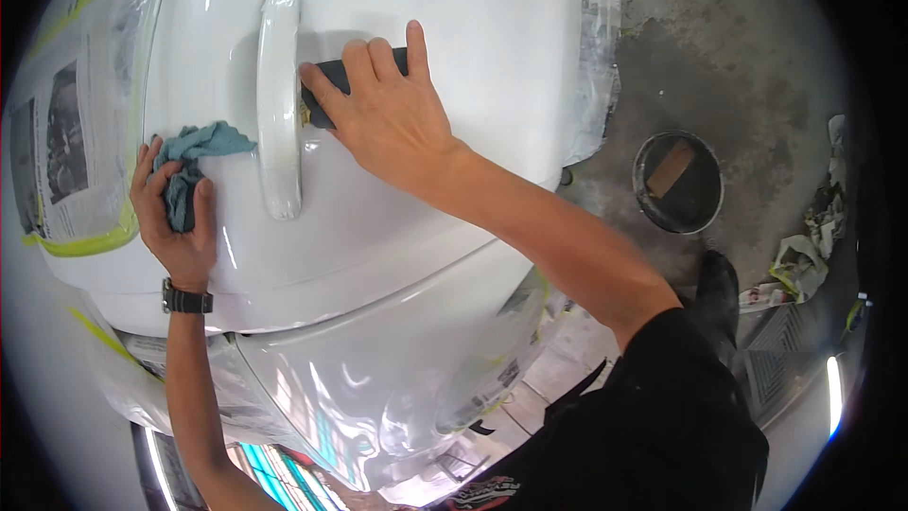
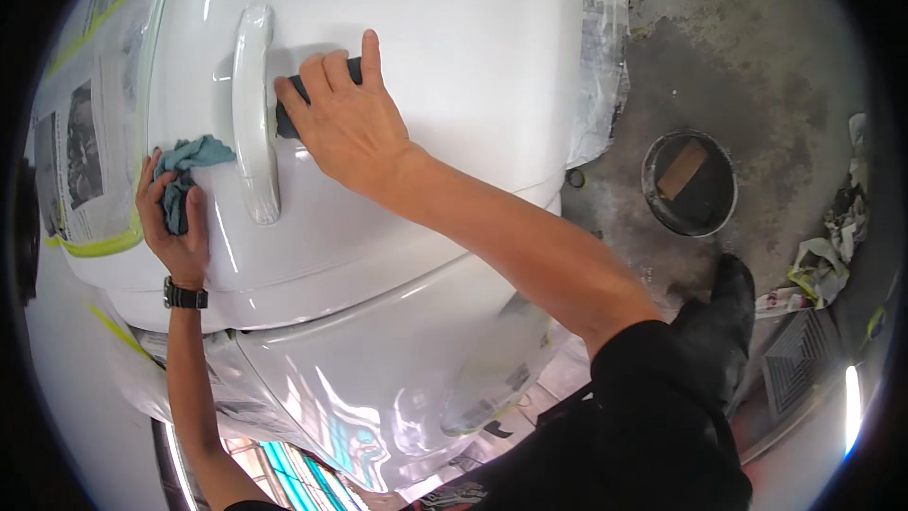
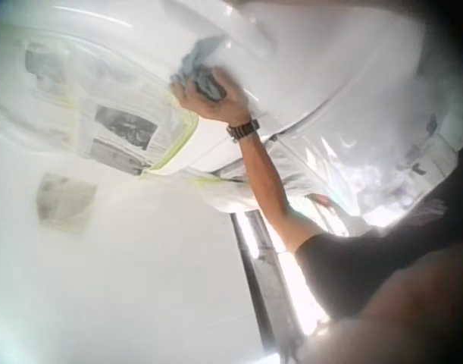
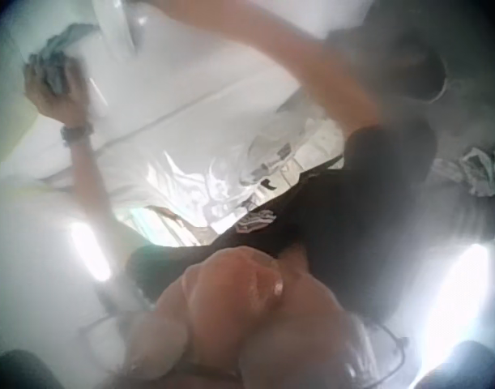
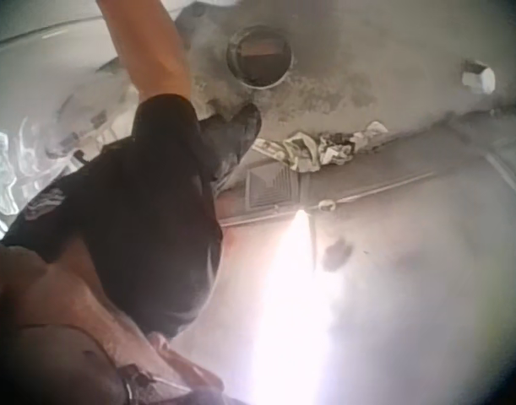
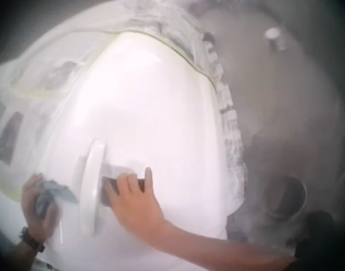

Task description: The person is wet sanding the door handle and surrounding panel of a white vehicle in a paint booth.

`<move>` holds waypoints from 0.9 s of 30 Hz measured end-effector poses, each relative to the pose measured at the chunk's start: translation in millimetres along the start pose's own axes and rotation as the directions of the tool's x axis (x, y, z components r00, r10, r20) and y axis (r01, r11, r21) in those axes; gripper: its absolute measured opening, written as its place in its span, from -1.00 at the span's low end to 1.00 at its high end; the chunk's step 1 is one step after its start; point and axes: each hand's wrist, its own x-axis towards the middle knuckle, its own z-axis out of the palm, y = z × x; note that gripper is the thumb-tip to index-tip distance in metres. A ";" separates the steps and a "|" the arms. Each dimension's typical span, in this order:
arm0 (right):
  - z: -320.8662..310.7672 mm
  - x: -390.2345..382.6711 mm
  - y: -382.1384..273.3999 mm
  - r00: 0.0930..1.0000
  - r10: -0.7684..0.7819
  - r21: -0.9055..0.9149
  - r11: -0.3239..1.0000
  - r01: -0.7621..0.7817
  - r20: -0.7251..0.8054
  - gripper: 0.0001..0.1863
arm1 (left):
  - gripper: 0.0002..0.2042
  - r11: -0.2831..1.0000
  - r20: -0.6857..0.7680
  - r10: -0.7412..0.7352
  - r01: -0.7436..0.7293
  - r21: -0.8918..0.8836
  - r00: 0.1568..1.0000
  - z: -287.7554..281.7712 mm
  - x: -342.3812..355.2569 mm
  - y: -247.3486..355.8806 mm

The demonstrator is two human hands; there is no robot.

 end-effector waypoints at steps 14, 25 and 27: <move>-7.6 14.3 8.3 0.994 -0.104 -0.141 0.985 0.099 -0.027 -0.64 | -0.70 0.998 -0.037 -0.025 0.023 -0.059 0.999 3.8 -1.5 -2.2; -4.2 13.1 12.8 0.997 -0.053 -0.205 0.977 0.064 0.059 -0.58 | -0.70 0.999 -0.022 -0.020 0.020 -0.028 1.000 0.1 -3.7 -0.5; -0.9 30.6 28.7 0.984 -0.177 -0.348 0.922 0.167 0.004 -0.56 | -0.71 0.999 -0.025 -0.027 0.026 -0.018 0.999 1.3 -1.6 0.4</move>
